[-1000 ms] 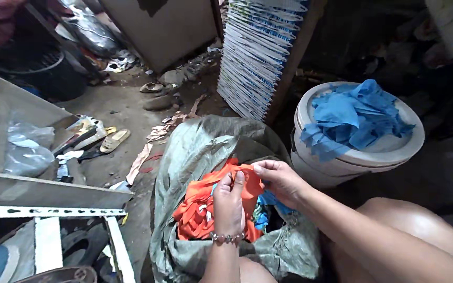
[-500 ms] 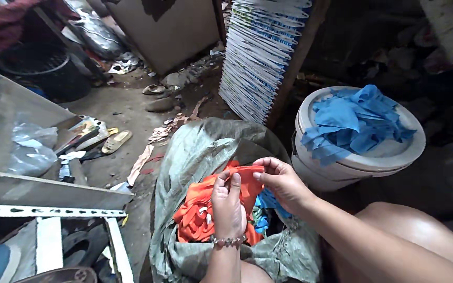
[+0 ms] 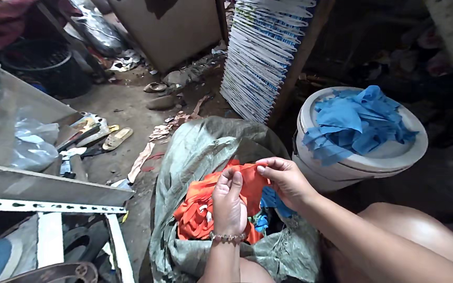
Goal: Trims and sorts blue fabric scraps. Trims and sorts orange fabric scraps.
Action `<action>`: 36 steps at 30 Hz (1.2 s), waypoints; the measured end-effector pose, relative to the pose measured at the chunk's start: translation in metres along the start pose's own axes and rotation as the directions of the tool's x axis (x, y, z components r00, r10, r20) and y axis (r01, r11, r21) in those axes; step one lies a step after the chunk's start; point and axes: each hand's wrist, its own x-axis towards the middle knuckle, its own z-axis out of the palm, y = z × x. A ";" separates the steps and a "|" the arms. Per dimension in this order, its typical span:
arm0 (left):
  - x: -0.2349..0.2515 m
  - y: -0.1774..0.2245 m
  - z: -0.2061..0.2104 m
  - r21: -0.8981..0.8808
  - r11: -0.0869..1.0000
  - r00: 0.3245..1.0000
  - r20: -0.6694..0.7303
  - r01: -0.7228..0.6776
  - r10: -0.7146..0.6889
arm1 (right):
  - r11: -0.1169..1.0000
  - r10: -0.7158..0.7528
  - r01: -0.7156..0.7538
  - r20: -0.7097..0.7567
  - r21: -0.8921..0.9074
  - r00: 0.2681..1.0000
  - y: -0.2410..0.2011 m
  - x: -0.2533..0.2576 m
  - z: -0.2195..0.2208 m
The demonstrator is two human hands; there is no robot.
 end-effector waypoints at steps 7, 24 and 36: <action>-0.002 -0.001 0.002 0.035 0.999 1.000 0.015 -0.014 0.013 | 1.000 -0.009 0.010 -0.050 0.013 0.999 0.005 0.001 0.000; 0.004 0.008 -0.001 -0.040 0.988 0.977 -0.147 0.149 -0.154 | 0.938 -0.282 0.279 0.018 -0.206 0.959 0.016 -0.001 -0.011; -0.008 -0.008 0.003 0.067 0.978 0.979 0.055 -0.199 0.196 | 0.946 -0.232 0.253 0.122 -0.202 0.965 0.013 -0.005 0.011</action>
